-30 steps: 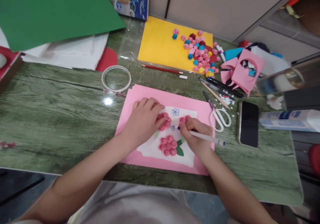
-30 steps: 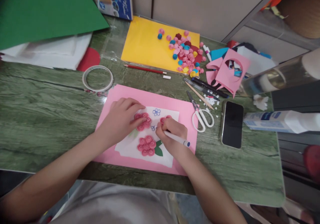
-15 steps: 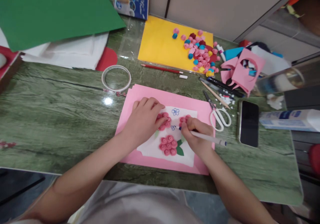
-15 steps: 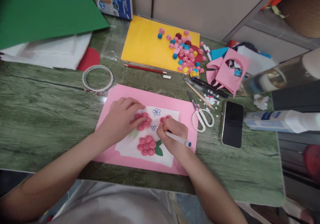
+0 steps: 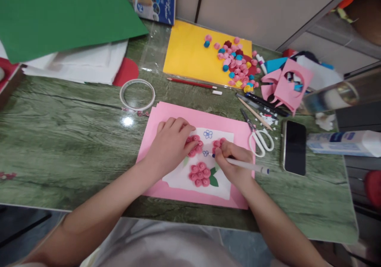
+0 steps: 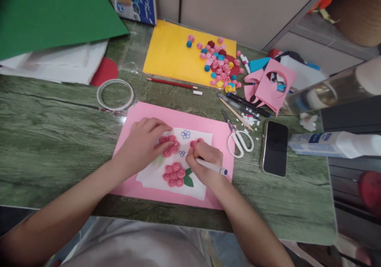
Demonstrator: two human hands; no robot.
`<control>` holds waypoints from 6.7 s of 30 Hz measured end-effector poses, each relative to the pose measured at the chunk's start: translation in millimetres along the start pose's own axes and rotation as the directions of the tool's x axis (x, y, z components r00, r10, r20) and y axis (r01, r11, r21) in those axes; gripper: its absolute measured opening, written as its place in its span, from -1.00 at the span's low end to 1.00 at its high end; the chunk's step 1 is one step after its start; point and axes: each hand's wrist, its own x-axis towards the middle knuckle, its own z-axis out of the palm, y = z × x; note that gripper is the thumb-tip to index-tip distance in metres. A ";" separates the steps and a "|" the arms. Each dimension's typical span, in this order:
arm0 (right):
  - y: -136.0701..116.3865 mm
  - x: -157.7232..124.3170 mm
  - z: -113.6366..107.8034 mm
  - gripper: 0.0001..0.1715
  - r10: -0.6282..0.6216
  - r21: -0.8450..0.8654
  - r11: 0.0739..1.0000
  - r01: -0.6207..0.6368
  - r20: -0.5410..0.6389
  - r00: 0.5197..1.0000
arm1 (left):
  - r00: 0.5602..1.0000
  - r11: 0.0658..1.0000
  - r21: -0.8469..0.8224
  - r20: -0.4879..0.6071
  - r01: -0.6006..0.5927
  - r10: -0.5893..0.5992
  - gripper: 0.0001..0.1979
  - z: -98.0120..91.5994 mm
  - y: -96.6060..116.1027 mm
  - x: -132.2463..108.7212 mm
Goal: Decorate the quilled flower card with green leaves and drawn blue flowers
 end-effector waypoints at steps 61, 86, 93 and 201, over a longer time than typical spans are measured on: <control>1.9 0.1 -1.5 -0.61 -0.047 0.071 0.997 0.043 0.052 0.998 | 1.000 1.000 0.015 -0.007 0.006 -0.006 -0.75 1.9 -0.3 0.5; -3.0 0.7 -2.2 -0.59 0.075 0.162 0.984 -0.068 -0.038 0.996 | 1.000 1.000 0.022 -0.020 -0.002 0.002 -0.74 3.2 -0.7 -0.1; -2.7 -1.6 -0.8 -0.59 -0.043 0.065 0.997 0.044 -0.008 0.999 | 1.000 1.000 0.027 -0.014 -0.003 0.004 -0.74 2.2 -0.8 -0.1; -7.4 -0.9 3.8 -0.63 0.053 0.010 0.999 -0.052 -0.038 0.998 | 1.000 0.999 0.041 -0.014 -0.004 0.005 -0.74 2.6 -0.3 -0.4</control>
